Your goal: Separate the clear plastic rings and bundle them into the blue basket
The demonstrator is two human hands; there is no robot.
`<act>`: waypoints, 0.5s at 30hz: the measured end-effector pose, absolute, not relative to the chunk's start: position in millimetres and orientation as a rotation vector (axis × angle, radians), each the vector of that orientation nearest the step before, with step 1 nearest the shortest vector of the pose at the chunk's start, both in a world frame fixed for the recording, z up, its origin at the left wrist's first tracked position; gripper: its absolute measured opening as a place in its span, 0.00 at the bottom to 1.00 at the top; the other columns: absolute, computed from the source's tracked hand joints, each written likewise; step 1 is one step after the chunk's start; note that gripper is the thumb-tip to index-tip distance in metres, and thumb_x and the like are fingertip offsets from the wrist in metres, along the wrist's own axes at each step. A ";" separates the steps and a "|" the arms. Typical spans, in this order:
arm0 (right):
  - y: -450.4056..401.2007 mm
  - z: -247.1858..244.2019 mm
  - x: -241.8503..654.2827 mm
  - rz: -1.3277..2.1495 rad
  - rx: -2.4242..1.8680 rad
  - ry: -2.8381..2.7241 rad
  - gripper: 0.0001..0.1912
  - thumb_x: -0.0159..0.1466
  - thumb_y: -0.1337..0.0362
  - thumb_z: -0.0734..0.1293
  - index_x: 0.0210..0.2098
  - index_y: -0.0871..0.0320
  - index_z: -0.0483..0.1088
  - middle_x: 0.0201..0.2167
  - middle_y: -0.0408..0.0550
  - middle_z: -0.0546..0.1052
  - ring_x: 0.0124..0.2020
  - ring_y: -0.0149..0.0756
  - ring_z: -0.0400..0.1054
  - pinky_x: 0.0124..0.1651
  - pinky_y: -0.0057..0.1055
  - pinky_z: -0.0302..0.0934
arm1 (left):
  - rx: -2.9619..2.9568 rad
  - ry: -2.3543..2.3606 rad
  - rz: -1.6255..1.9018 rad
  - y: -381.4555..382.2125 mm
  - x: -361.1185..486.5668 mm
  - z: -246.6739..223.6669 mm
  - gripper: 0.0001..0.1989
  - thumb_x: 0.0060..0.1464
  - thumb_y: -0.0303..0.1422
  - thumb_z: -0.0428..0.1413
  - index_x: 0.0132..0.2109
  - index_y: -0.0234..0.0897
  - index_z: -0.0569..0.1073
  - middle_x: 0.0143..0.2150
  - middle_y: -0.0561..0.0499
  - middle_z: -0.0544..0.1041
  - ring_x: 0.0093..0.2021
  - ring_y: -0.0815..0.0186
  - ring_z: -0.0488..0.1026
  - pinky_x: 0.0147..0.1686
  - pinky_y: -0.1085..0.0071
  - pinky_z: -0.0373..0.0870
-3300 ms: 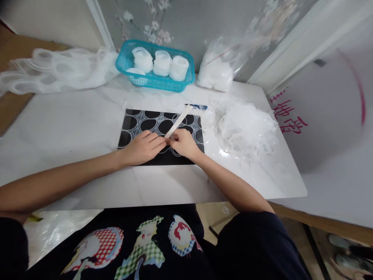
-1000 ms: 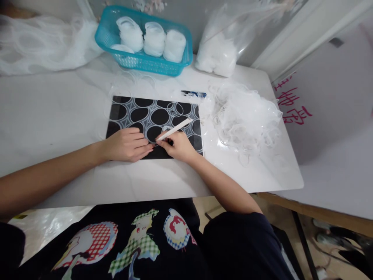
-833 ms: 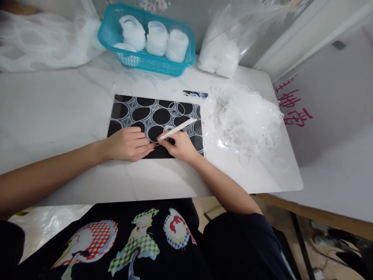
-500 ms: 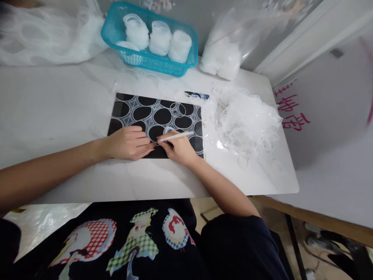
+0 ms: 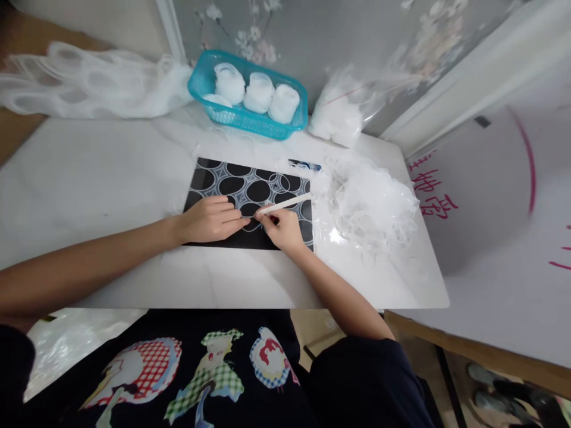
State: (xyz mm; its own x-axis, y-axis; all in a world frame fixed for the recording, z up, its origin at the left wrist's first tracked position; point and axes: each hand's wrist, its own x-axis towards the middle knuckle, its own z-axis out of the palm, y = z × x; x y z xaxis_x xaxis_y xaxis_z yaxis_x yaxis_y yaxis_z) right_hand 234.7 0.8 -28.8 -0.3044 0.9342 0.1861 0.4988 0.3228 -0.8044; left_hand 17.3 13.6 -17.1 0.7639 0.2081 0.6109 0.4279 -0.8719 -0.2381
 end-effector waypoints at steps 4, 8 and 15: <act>9.5 -16.0 232.1 1.185 -1.225 -1.761 0.12 0.61 0.55 0.69 0.29 0.58 0.75 0.21 0.41 0.73 0.22 0.31 0.62 0.28 0.30 0.56 | -2.541 -0.490 -0.809 16.7 21.0 -17.7 0.15 0.67 0.25 0.49 0.32 0.37 0.74 0.24 0.55 0.71 0.25 0.69 0.64 0.28 0.69 0.57; 14.0 -11.0 231.7 1.299 -1.221 -1.723 0.13 0.58 0.54 0.70 0.28 0.58 0.74 0.19 0.40 0.70 0.22 0.30 0.60 0.28 0.29 0.55 | -2.497 -0.473 -0.797 19.0 25.0 -15.4 0.15 0.67 0.25 0.49 0.31 0.37 0.73 0.24 0.55 0.71 0.25 0.69 0.64 0.27 0.69 0.57; 19.5 -12.1 234.9 1.346 -1.225 -1.671 0.11 0.56 0.55 0.72 0.27 0.58 0.74 0.21 0.41 0.73 0.25 0.32 0.65 0.32 0.31 0.60 | -2.432 -0.451 -0.756 16.1 30.2 -13.0 0.14 0.65 0.23 0.50 0.32 0.36 0.73 0.23 0.55 0.68 0.23 0.70 0.62 0.26 0.69 0.56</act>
